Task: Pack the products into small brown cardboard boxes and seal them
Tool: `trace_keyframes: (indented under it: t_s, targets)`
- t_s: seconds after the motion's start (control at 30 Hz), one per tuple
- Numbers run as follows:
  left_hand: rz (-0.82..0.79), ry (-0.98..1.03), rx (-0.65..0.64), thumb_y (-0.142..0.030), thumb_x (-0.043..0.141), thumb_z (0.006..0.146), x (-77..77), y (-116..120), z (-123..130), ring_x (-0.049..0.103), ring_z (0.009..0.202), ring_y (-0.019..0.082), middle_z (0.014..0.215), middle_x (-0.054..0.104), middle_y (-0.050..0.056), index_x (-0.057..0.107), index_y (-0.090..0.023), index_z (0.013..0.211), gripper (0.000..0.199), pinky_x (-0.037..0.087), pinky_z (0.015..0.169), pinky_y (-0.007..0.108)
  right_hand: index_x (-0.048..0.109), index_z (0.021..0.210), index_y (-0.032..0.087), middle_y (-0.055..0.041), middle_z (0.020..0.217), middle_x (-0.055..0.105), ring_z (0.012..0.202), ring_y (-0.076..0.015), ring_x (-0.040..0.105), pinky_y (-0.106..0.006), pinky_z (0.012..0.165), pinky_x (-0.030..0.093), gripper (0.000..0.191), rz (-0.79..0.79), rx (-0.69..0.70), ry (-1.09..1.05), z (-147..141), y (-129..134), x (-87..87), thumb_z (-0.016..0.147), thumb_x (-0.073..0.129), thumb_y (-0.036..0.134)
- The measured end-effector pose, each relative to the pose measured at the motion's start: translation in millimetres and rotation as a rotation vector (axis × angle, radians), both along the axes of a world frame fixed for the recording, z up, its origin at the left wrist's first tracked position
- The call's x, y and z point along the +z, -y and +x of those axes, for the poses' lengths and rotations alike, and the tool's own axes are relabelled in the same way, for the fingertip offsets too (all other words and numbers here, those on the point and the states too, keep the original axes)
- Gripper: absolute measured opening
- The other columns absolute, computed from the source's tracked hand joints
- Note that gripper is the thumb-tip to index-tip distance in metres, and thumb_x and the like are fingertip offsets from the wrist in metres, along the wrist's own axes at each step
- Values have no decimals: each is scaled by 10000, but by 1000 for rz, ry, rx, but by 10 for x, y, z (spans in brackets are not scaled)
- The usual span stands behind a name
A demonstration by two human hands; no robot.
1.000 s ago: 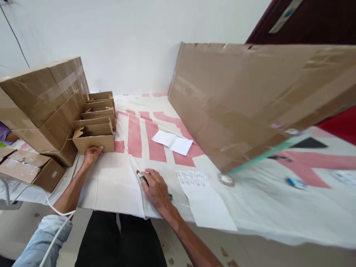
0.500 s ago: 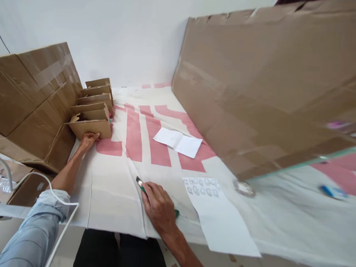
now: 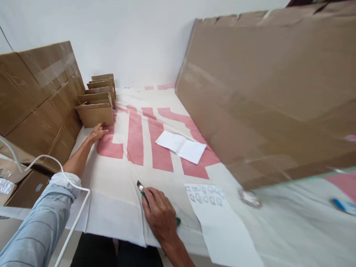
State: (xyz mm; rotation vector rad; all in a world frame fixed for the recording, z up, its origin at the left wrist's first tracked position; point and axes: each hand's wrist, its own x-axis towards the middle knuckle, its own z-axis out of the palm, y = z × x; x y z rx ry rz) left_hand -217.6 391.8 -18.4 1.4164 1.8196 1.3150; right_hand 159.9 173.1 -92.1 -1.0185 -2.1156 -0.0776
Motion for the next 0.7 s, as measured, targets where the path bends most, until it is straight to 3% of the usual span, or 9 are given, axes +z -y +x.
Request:
trace_keyframes:
  t_s: [0.13, 0.27, 0.37, 0.53, 0.7]
  targets:
    - [-23, -73, -68, -174, 875, 737, 21, 511, 350, 729, 1204, 339, 1341, 743, 196, 772, -133, 1198, 474, 581, 1091, 473, 721, 1221, 207, -92, 1066, 793, 963, -251, 724, -370, 863, 543, 230, 0, 15, -9, 42, 43, -23, 1066, 552, 227]
    - [-46, -138, -123, -247, 885, 782, -55, 1258, 646, 770, 1015, 299, 1412, 704, 204, 789, -188, 1214, 446, 650, 925, 430, 734, 1199, 208, -123, 1098, 790, 976, -275, 721, -384, 865, 538, 251, -36, 3, -10, 80, 74, -89, 1066, 533, 281]
    - [-6, -170, -144, -245, 858, 816, -21, 1851, 748, 745, 1112, 303, 1452, 676, 182, 748, -228, 1308, 504, 628, 997, 454, 742, 1168, 208, -133, 1087, 787, 976, -283, 717, -381, 850, 534, 267, -55, 15, 0, 80, 76, -135, 1055, 519, 302]
    - [160, -352, -63, -274, 772, 898, 265, 2741, 583, 635, 1325, 314, 1449, 664, 141, 685, -247, 1366, 476, 540, 1148, 517, 743, 1122, 201, -132, 1051, 776, 944, -278, 693, -373, 804, 512, 261, -42, 0, 1, 57, 66, -175, 1016, 524, 297]
    - [273, -626, 261, -252, 749, 899, 658, 3463, 165, 589, 1331, 326, 1360, 675, 146, 718, -200, 1280, 385, 447, 1216, 501, 749, 1104, 199, -121, 1034, 767, 948, -274, 676, -354, 755, 479, 258, -39, -15, 4, 16, 46, -214, 989, 539, 295]
